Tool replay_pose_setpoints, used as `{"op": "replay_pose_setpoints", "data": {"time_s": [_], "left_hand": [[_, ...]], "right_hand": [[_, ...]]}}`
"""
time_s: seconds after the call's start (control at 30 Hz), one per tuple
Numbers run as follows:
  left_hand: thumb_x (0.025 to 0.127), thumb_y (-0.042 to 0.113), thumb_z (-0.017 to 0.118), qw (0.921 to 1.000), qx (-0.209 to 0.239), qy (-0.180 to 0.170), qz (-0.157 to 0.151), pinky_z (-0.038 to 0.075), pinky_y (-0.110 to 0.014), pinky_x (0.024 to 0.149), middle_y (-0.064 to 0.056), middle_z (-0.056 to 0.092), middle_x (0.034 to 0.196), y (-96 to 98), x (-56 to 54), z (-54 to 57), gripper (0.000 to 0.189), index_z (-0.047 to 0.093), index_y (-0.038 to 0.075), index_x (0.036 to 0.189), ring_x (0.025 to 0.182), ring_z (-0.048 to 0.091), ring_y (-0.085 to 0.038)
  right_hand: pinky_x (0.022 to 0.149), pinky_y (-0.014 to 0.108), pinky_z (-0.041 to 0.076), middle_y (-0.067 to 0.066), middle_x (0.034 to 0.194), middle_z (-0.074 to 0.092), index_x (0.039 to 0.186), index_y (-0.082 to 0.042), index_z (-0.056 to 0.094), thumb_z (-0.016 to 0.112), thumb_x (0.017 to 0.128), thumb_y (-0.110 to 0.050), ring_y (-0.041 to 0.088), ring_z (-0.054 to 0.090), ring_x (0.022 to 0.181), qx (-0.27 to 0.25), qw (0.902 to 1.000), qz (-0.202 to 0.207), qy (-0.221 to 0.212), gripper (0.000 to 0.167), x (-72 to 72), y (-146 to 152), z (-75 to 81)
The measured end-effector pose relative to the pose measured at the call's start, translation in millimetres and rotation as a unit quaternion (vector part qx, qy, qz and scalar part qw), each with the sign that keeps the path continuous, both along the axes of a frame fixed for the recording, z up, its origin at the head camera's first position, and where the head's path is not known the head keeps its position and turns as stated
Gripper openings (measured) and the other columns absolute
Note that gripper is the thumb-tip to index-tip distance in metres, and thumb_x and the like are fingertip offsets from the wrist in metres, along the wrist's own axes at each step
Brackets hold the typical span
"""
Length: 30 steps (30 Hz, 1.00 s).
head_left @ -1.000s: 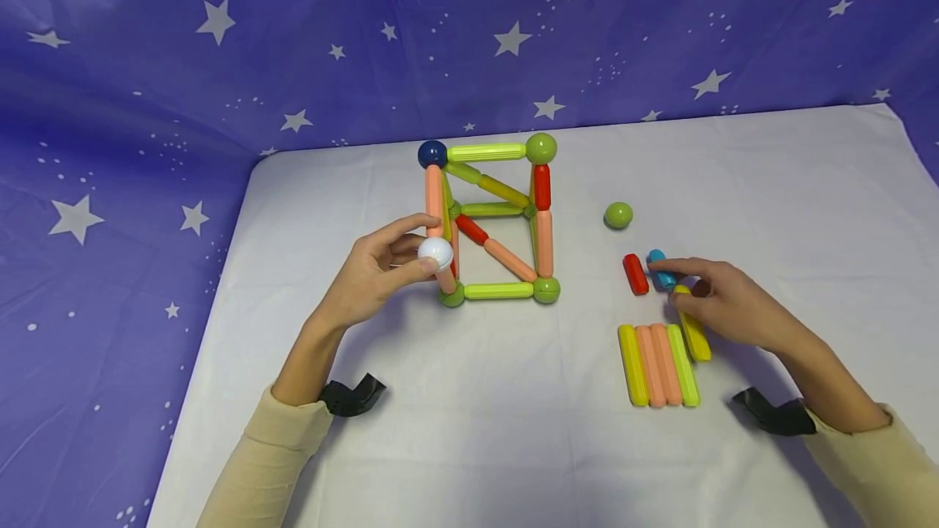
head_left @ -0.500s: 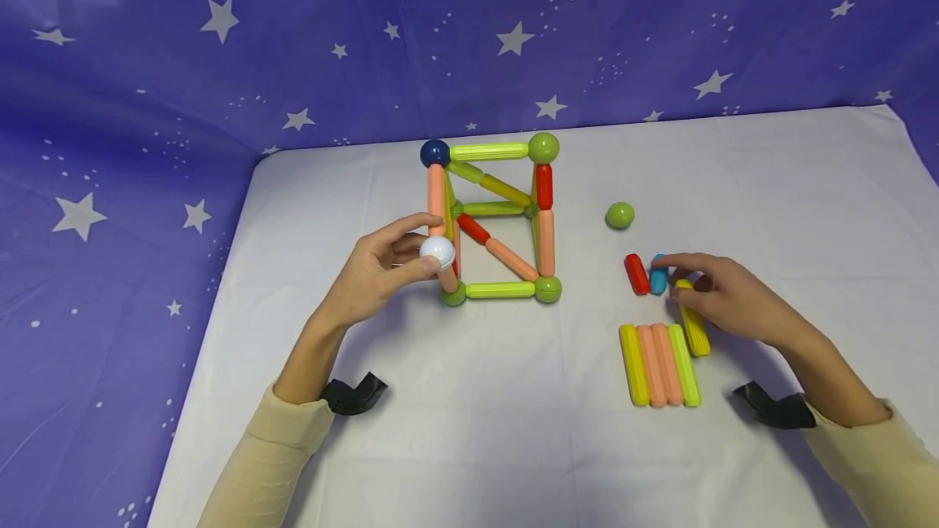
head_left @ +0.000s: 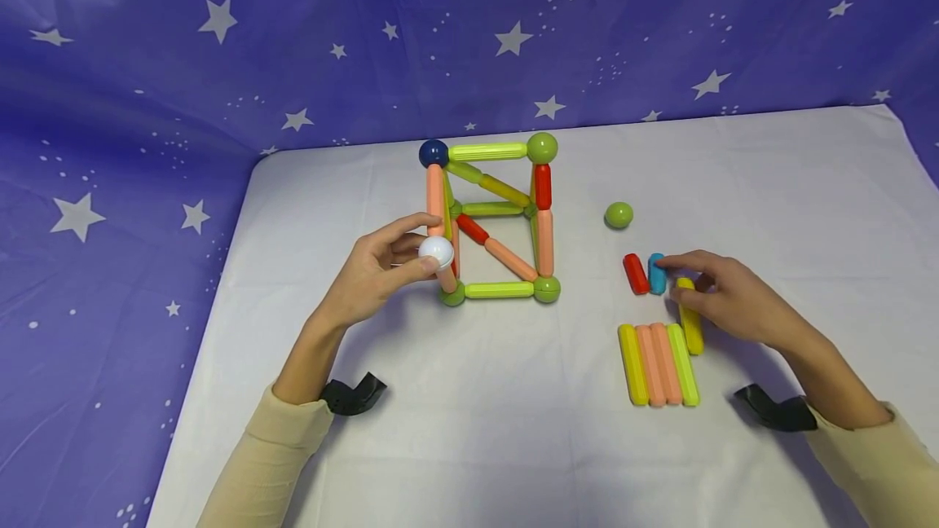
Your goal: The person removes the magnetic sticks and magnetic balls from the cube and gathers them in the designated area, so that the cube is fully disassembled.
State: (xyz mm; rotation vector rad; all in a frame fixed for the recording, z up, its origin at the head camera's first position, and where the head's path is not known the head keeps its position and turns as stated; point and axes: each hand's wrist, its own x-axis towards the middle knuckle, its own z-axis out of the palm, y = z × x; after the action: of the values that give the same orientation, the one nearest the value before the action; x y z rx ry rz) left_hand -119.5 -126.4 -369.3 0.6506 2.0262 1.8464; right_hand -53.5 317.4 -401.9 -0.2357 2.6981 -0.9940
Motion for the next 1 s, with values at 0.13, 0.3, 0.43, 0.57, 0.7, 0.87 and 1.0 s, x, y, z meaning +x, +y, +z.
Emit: {"op": "replay_pose_setpoints", "data": {"time_s": [0.13, 0.3, 0.43, 0.57, 0.7, 0.87, 1.0], "left_hand": [[0.092, 0.005, 0.068, 1.0, 0.003, -0.002, 0.0, 0.056, -0.039, 0.085, -0.014, 0.067, 0.115, 0.1, -0.1, -0.4, 0.049, 0.053, 0.006, 0.139, 0.103, 0.065, -0.028], [0.092, 0.005, 0.069, 1.0, 0.001, -0.002, 0.0, 0.057, -0.039, 0.085, -0.013, 0.066, 0.117, 0.4, 0.1, -0.1, 0.049, 0.054, 0.007, 0.138, 0.104, 0.065, -0.028], [0.092, 0.006, 0.069, 1.0, -0.002, -0.001, 0.001, 0.056, -0.039, 0.085, -0.013, 0.066, 0.117, 0.3, 0.3, -0.3, 0.049, 0.054, 0.007, 0.138, 0.104, 0.065, -0.028], [0.092, 0.006, 0.069, 1.0, -0.001, 0.0, 0.002, 0.056, -0.039, 0.085, -0.013, 0.066, 0.116, 0.1, 0.5, -0.2, 0.049, 0.054, 0.006, 0.138, 0.104, 0.065, -0.028], [0.092, 0.005, 0.068, 1.0, 0.005, -0.004, -0.001, 0.056, -0.039, 0.086, -0.014, 0.066, 0.116, 0.2, 0.6, 0.1, 0.049, 0.053, 0.004, 0.138, 0.105, 0.065, -0.028], [0.092, 0.004, 0.067, 0.9999, 0.01, -0.009, -0.002, 0.056, -0.04, 0.086, -0.015, 0.064, 0.118, 0.7, 0.7, 0.3, 0.049, 0.052, 0.002, 0.138, 0.106, 0.064, -0.029], [0.092, 0.004, 0.067, 0.9999, 0.011, -0.01, -0.002, 0.056, -0.039, 0.086, -0.014, 0.064, 0.118, 0.9, 0.8, 0.3, 0.049, 0.052, 0.002, 0.138, 0.106, 0.064, -0.028]], "right_hand": [[0.058, 0.025, 0.048, 0.021, 0.132, 0.056, 0.135, 0.0, 0.058, 0.064, 0.093, -0.005, 0.028, 0.05, 0.09, 0.003, 0.9999, -0.003, -0.011, 0.043, -1.8, -0.8, -0.1], [0.06, 0.026, 0.05, 0.021, 0.133, 0.055, 0.135, -0.002, 0.058, 0.064, 0.094, -0.006, 0.029, 0.052, 0.092, 0.0, 0.9998, -0.005, -0.02, 0.042, -1.3, -0.6, 0.1], [0.06, 0.027, 0.052, 0.02, 0.129, 0.058, 0.134, -0.001, 0.059, 0.065, 0.095, -0.009, 0.03, 0.053, 0.092, -0.001, 0.9998, -0.009, -0.018, 0.04, 0.6, 0.6, -0.2], [0.058, 0.027, 0.052, 0.015, 0.117, 0.065, 0.131, -0.001, 0.06, 0.065, 0.096, -0.011, 0.029, 0.053, 0.089, -0.005, 0.9997, -0.011, -0.022, 0.037, 2.6, 1.8, 0.2], [0.056, 0.027, 0.051, 0.013, 0.113, 0.066, 0.131, -0.001, 0.06, 0.064, 0.096, -0.01, 0.028, 0.053, 0.086, -0.012, 0.9997, -0.005, -0.019, 0.036, 3.9, 2.3, -0.3], [0.055, 0.027, 0.051, 0.014, 0.115, 0.066, 0.13, 0.0, 0.06, 0.064, 0.096, -0.009, 0.029, 0.052, 0.087, -0.013, 0.9998, -0.007, -0.016, 0.036, 4.9, 2.6, 0.2], [0.058, 0.028, 0.053, 0.016, 0.115, 0.066, 0.128, 0.0, 0.06, 0.064, 0.095, -0.009, 0.031, 0.055, 0.089, -0.011, 0.9997, -0.01, -0.019, 0.035, 6.4, 4.1, 1.1]]}}
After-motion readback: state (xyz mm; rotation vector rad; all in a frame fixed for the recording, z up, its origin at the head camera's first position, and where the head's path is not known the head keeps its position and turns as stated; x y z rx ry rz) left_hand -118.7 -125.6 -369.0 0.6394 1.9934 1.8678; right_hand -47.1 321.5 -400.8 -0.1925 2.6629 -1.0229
